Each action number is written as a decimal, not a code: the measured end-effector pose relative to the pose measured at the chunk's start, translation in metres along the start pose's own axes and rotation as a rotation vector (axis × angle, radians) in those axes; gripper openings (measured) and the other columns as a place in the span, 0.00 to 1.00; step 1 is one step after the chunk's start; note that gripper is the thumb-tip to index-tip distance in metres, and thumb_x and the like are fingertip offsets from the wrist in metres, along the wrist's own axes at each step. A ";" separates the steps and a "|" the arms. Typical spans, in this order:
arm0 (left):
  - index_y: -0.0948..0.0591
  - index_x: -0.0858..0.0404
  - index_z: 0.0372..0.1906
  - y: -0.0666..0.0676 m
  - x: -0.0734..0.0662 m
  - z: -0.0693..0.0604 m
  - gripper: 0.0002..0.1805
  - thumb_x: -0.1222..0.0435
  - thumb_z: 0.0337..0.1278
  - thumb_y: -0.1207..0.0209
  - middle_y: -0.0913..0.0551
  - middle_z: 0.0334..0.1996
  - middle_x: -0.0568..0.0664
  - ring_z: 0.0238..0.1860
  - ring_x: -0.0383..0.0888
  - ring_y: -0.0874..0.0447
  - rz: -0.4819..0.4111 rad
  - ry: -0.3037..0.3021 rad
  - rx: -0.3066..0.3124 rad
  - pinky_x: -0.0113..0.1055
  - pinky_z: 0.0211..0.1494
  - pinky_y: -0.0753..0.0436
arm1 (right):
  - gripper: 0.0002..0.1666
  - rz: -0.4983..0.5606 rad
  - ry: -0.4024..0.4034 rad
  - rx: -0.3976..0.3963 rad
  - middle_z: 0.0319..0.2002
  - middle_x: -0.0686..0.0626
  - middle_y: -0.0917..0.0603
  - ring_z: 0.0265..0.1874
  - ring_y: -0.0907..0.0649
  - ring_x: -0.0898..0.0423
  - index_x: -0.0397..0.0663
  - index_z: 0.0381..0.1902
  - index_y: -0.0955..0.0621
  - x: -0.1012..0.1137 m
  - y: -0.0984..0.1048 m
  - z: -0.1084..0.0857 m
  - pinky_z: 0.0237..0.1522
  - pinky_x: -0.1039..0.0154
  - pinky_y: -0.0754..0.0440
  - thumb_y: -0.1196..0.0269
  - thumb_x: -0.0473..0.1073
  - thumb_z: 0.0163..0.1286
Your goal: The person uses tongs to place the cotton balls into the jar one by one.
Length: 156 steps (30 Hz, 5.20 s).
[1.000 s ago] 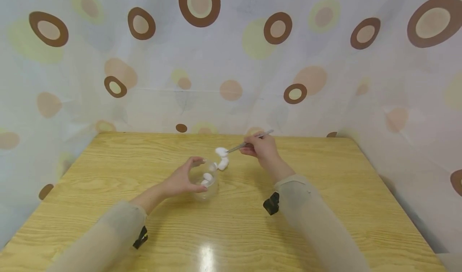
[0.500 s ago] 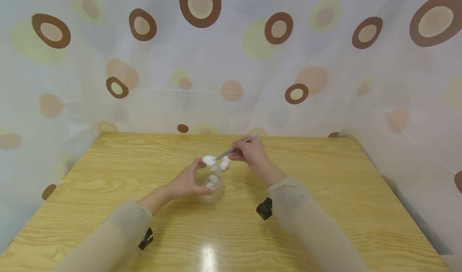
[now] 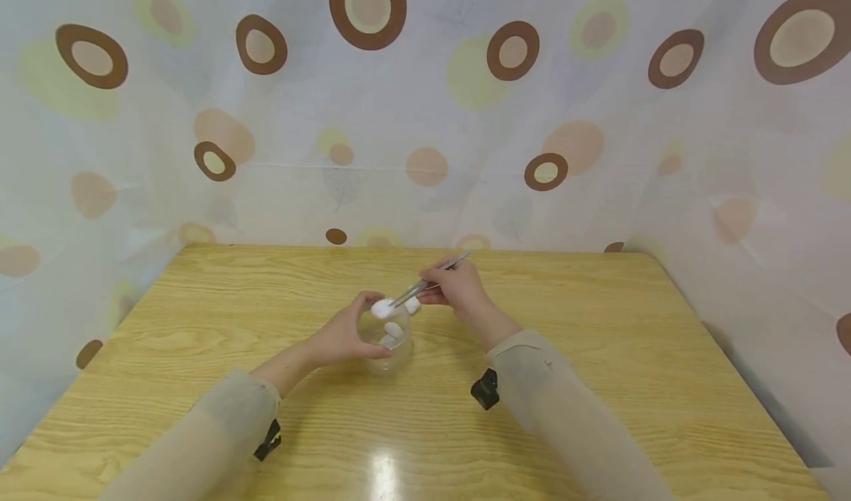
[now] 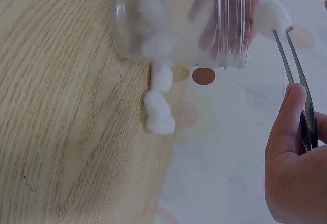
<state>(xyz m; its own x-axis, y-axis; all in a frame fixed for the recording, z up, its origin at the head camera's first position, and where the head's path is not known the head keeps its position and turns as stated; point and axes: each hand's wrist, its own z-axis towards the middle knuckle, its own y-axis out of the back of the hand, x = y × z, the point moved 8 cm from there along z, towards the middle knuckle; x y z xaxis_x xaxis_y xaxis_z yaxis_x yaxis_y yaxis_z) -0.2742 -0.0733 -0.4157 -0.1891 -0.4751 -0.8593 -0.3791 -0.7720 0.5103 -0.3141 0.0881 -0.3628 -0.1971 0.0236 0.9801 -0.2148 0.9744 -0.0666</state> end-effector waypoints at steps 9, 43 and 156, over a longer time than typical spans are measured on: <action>0.42 0.58 0.67 0.000 0.001 0.001 0.49 0.60 0.39 0.27 0.39 0.69 0.51 0.70 0.52 0.43 -0.013 0.009 -0.010 0.48 0.65 0.32 | 0.05 -0.005 -0.003 -0.033 0.19 0.52 0.19 0.16 0.17 0.62 0.41 0.31 0.30 0.001 0.006 0.000 0.26 0.70 0.17 0.46 0.34 0.69; 0.44 0.58 0.69 0.017 0.010 -0.004 0.50 0.58 0.40 0.27 0.41 0.70 0.49 0.73 0.52 0.49 0.008 0.026 -0.025 0.52 0.69 0.38 | 0.13 -0.131 -0.015 -0.361 0.22 0.51 0.19 0.16 0.18 0.65 0.33 0.43 0.28 -0.050 0.055 0.030 0.25 0.71 0.18 0.42 0.38 0.68; 0.43 0.58 0.67 -0.006 -0.003 0.009 0.49 0.58 0.40 0.28 0.39 0.68 0.51 0.68 0.52 0.39 0.015 -0.006 0.020 0.48 0.63 0.30 | 0.06 0.107 -0.047 -0.045 0.19 0.51 0.18 0.17 0.17 0.61 0.40 0.31 0.25 -0.017 0.008 -0.010 0.26 0.70 0.17 0.45 0.35 0.69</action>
<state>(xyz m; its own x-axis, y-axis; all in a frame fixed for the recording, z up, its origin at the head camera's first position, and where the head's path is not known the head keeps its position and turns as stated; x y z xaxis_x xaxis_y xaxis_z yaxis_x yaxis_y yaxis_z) -0.2797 -0.0635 -0.4165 -0.2004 -0.4837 -0.8520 -0.3943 -0.7563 0.5221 -0.3032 0.0976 -0.3779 -0.2617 0.1186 0.9578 -0.1474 0.9759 -0.1611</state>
